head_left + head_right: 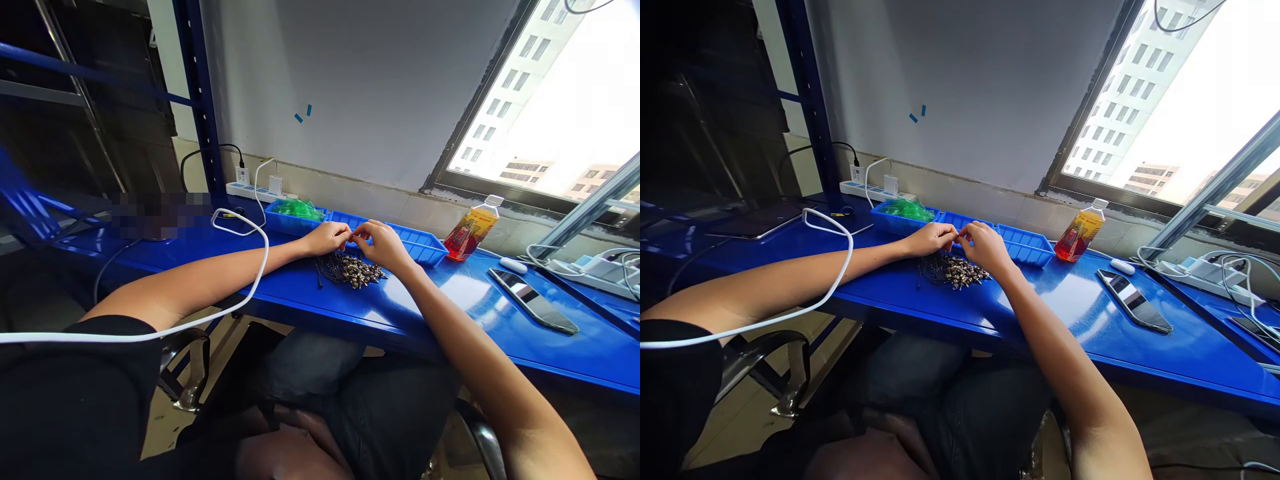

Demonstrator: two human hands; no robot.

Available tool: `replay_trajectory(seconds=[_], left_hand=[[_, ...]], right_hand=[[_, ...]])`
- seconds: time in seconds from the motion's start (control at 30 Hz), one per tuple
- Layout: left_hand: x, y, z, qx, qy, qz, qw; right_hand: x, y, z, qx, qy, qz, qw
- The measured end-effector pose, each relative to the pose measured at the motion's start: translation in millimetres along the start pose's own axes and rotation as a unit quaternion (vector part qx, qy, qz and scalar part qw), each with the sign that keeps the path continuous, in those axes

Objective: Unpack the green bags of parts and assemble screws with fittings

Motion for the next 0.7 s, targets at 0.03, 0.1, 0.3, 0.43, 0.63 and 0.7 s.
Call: replay_trajectory(seconds=[0.03,0.1,0.3,0.43,0.63,0.7], left_hand=[[0.1,0.3,0.0,-0.001,0.000,0.000,1.000],[0.2,0.7,0.1,-0.005,-0.002,-0.002,1.000],[0.3,0.6,0.0,-0.011,-0.002,0.004,1.000],[0.1,-1.4,-0.5,-0.001,0.000,0.004,1.000],[0.4,-3.5,-0.9,0.012,0.000,-0.001,1.000],[0.9,-3.6,-1.3,0.011,0.000,0.005,1.000]], right_hand=[[-0.2,-0.2,0.0,-0.001,0.000,-0.002,1.000],[-0.3,-0.4,-0.2,-0.001,0.001,-0.005,1.000],[-0.6,-0.8,0.1,-0.007,0.008,-0.016,1.000],[-0.9,-0.8,0.4,-0.004,0.006,-0.015,1.000],[-0.3,0.4,-0.8,-0.005,-0.014,-0.008,1.000],[-0.7,0.4,-0.9,-0.008,-0.011,-0.011,1.000]])
Point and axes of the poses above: each hand's wrist, its own z-axis away from the middle knuckle, its own x-axis out of the palm, y = z × x, the point moved 3 cm from there along -z, towards the middle knuckle, and after that the axes turned 7 degrees about x, right-handed, at the moved point
